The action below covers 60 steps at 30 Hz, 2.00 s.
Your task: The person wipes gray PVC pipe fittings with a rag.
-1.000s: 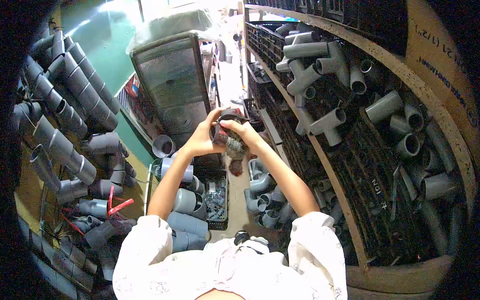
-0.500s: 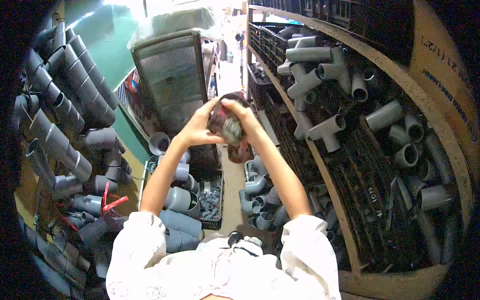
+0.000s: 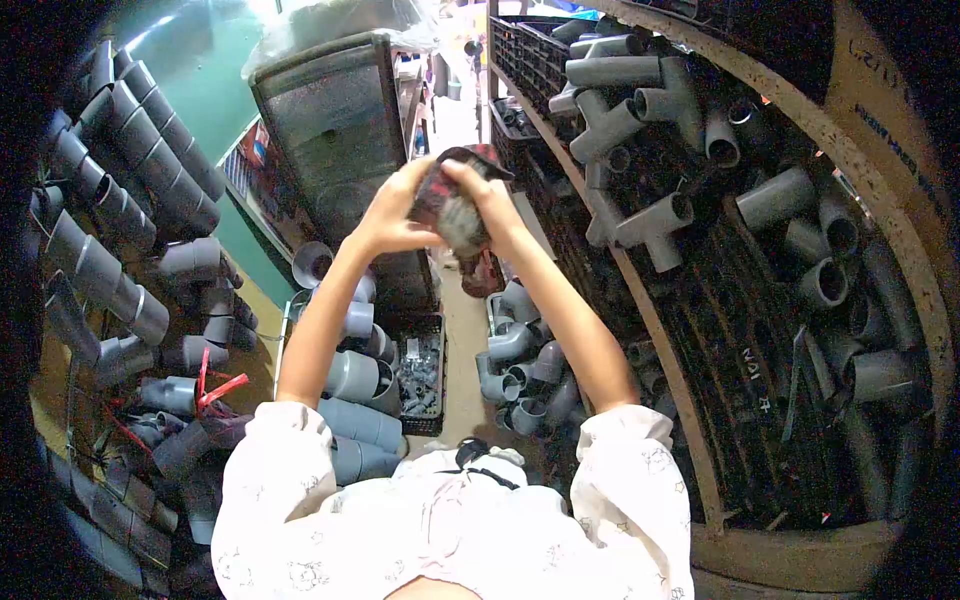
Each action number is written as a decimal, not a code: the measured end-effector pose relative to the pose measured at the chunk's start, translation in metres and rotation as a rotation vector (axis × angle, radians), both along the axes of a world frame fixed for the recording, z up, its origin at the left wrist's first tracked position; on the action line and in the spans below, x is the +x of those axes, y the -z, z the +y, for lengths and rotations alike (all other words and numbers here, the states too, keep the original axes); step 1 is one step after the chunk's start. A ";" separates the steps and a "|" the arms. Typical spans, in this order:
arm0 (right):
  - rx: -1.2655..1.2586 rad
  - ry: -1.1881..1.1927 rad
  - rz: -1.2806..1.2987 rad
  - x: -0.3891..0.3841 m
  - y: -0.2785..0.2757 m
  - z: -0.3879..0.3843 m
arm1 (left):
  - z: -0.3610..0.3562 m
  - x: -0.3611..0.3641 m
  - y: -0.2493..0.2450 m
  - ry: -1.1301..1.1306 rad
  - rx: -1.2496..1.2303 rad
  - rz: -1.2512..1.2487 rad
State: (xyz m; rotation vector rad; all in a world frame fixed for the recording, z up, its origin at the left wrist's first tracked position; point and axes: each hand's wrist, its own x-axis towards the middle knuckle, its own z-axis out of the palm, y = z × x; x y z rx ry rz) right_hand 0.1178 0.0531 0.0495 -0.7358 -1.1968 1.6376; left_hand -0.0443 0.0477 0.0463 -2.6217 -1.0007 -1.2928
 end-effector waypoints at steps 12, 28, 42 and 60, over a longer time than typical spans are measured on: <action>-0.135 -0.187 0.180 0.009 0.007 -0.010 | 0.005 0.014 0.025 0.347 -0.478 -0.490; -0.055 -0.165 0.184 0.015 0.018 0.008 | -0.023 0.024 0.006 0.203 -0.271 -0.246; 0.169 0.220 -0.039 0.002 0.043 -0.005 | -0.023 0.016 0.003 0.218 -0.444 -0.277; -0.048 -0.050 0.437 0.015 0.087 -0.003 | -0.054 0.046 0.024 0.327 -0.466 -0.242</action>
